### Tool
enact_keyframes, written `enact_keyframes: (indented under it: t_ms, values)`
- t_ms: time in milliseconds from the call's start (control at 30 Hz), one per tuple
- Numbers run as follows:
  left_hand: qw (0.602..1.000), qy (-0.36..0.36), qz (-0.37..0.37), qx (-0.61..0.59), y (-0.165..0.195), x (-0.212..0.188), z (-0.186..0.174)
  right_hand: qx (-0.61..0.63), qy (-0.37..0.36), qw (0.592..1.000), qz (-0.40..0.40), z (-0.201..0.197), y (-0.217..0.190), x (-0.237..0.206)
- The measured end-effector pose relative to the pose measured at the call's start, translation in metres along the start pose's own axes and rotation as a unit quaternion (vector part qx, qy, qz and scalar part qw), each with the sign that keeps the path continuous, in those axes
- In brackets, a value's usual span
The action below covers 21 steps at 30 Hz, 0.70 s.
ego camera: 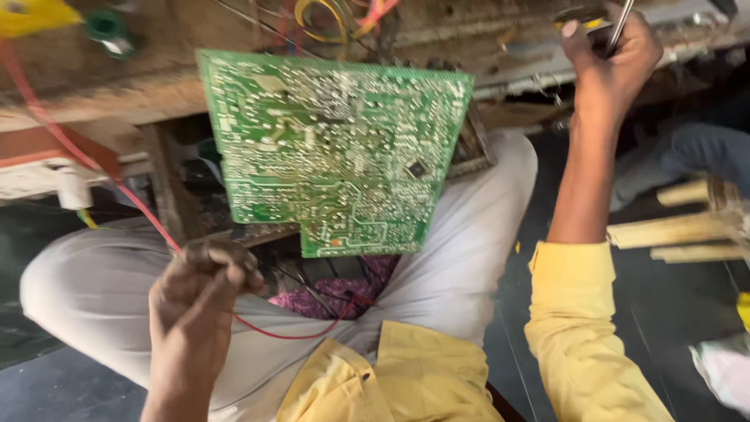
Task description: The person sits on the floor repairing an electronic circuit board, using a thin metal hand tool to work on components and wires on the board. They handle small components, reposition the board, and at one point lift a green circuit board out of the wooden enclosure before continuing to work on the parts.
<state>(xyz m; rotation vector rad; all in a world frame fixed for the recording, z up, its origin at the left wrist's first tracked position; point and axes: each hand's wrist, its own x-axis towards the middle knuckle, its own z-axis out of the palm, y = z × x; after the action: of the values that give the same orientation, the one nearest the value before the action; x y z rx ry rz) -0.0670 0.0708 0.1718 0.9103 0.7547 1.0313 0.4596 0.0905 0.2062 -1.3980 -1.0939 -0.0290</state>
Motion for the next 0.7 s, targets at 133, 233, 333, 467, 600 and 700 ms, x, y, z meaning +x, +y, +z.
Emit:
enact_keyframes:
  t_ms: [133, 233, 333, 467, 600, 700]
  values:
    - [0.992, -0.008, -0.029, -0.124, 0.031, 0.038, -0.005, -0.053, -0.046, 0.993, -0.095, 0.02, 0.024, 0.036]
    - [0.987, -0.023, -0.051, -0.153, 0.048, 0.061, -0.002, -0.202, -0.081, 0.971, -0.099, 0.021, 0.026, 0.039]
    - [0.994, -0.043, -0.047, -0.088, 0.06, 0.08, 0.002, -0.109, -0.075, 0.987, -0.086, 0.016, 0.008, 0.021]
    - [0.982, -0.066, -0.003, 0.175, 0.071, 0.108, 0.008, -0.017, -0.101, 0.985, 0.142, 0.004, -0.042, -0.049]
    - [0.87, -0.118, 0.083, 0.471, 0.082, 0.122, 0.014, 0.014, -0.282, 0.951, 0.129, 0.011, -0.083, -0.115]
    - [0.819, -0.148, 0.075, 0.55, 0.095, 0.123, 0.018, 0.021, -0.326, 0.921, 0.211, 0.022, -0.095, -0.138]
